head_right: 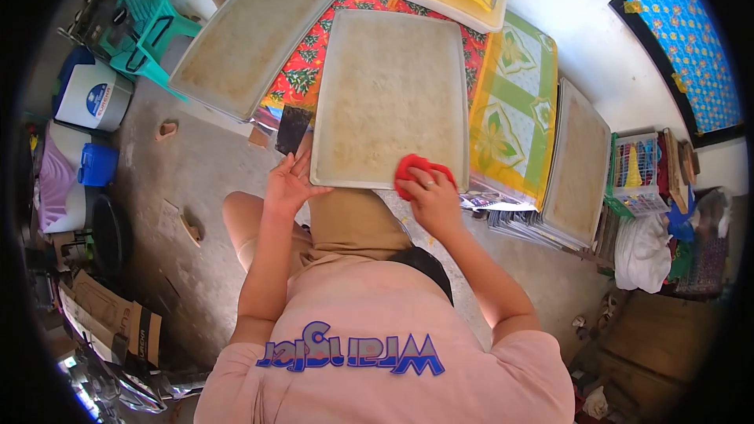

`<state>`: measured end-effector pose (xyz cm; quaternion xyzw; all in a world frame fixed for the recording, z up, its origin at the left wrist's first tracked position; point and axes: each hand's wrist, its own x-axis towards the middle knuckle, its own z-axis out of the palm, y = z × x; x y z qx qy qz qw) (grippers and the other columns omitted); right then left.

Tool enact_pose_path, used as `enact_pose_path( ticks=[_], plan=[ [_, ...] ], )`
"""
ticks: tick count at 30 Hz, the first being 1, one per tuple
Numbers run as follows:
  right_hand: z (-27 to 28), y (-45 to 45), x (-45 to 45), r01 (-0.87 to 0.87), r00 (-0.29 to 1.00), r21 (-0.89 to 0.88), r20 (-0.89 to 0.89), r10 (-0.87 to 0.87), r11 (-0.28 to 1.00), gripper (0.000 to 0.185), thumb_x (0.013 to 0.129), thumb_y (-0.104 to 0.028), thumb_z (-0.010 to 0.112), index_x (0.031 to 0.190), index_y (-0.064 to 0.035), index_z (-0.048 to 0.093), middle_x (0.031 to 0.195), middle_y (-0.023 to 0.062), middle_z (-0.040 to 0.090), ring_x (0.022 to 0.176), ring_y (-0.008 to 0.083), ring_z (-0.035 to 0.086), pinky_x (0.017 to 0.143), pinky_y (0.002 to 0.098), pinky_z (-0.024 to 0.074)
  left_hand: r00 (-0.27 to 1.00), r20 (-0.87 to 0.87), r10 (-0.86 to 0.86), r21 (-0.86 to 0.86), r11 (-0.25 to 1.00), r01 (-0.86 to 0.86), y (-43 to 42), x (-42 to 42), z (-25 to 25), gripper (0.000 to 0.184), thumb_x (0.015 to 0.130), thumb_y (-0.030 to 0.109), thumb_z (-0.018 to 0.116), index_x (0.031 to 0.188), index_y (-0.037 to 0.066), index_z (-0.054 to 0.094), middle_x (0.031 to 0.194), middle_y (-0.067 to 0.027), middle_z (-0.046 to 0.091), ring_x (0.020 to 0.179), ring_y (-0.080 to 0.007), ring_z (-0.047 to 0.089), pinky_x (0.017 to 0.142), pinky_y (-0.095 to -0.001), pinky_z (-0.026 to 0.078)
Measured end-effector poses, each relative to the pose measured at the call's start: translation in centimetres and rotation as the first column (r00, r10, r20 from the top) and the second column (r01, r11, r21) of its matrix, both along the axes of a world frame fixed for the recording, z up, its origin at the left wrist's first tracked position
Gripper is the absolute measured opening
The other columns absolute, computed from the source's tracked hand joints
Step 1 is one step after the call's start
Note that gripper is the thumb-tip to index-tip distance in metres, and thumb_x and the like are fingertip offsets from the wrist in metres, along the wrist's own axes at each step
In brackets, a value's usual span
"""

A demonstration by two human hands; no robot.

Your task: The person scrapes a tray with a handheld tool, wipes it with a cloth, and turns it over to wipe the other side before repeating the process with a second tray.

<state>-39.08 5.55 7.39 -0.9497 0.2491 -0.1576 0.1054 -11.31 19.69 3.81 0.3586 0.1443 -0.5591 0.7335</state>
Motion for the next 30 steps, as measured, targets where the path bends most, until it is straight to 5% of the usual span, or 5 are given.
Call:
enact_pose_path(
  ticks=[7,10,17,22,30],
  plan=[
    [1.8,-2.9,-9.5,0.389,0.802,-0.212,-0.401,-0.443,0.896,0.025,0.077,-0.009,0.065,0.099,-0.018,0.071,0.114,0.003,0.067,0.09,0.0329,0.063,0.078,0.0417,0.0537,0.999,0.032,-0.007,0.026,1.0,0.006,0.4,0.9,0.0,0.033,0.097,0.029,0.058,0.124,0.012,0.05,0.138,-0.0063,0.051,0.133,-0.0308,0.042,0.093,-0.0812,0.03],
    [3.9,-2.6,-8.9,0.525,0.815,-0.097,-0.231,-0.532,0.846,0.027,0.077,-0.008,0.063,0.102,-0.0165,0.07,0.115,0.0039,0.066,0.092,0.0327,0.063,0.078,0.041,0.0534,0.97,0.243,0.016,0.141,0.989,-0.052,0.4,0.6,0.9,0.022,0.095,0.026,0.063,0.109,0.011,0.054,0.127,-0.006,0.059,0.124,-0.024,0.05,0.091,-0.0689,0.041],
    [6.5,-1.0,1.7,0.161,0.96,0.18,0.201,-0.196,0.97,0.046,0.074,-0.003,0.064,0.118,-0.0155,0.066,0.126,0.0119,0.06,0.113,0.0355,0.058,0.095,0.043,0.0479,0.739,0.663,-0.117,0.124,0.991,0.046,-0.7,-0.2,2.2,0.011,0.094,0.017,0.061,0.094,0.008,0.056,0.092,-0.0091,0.069,0.067,-0.0139,0.067,0.066,-0.0252,0.056],
    [3.2,0.4,10.8,-0.285,0.917,0.115,0.322,0.236,0.952,0.057,0.075,-0.008,0.064,0.13,-0.0202,0.059,0.14,0.0091,0.051,0.114,0.0371,0.053,0.1,0.0481,0.0446,0.737,0.607,-0.296,0.249,0.952,0.177,-3.0,-2.0,1.2,0.01,0.096,0.014,0.054,0.093,0.006,0.057,0.087,-0.0094,0.068,0.061,-0.0157,0.066,0.056,-0.0274,0.056],
    [-3.2,-0.5,13.8,-0.139,0.982,0.02,0.129,0.136,0.99,0.046,0.083,-0.017,0.06,0.128,-0.0249,0.061,0.14,0.0007,0.052,0.119,0.0313,0.05,0.101,0.0474,0.0385,0.706,0.598,-0.378,0.364,0.914,0.182,-3.0,-2.4,-0.4,0.01,0.096,0.009,0.052,0.093,0.001,0.057,0.082,-0.0143,0.068,0.06,-0.0198,0.066,0.053,-0.0306,0.056]
  ],
)
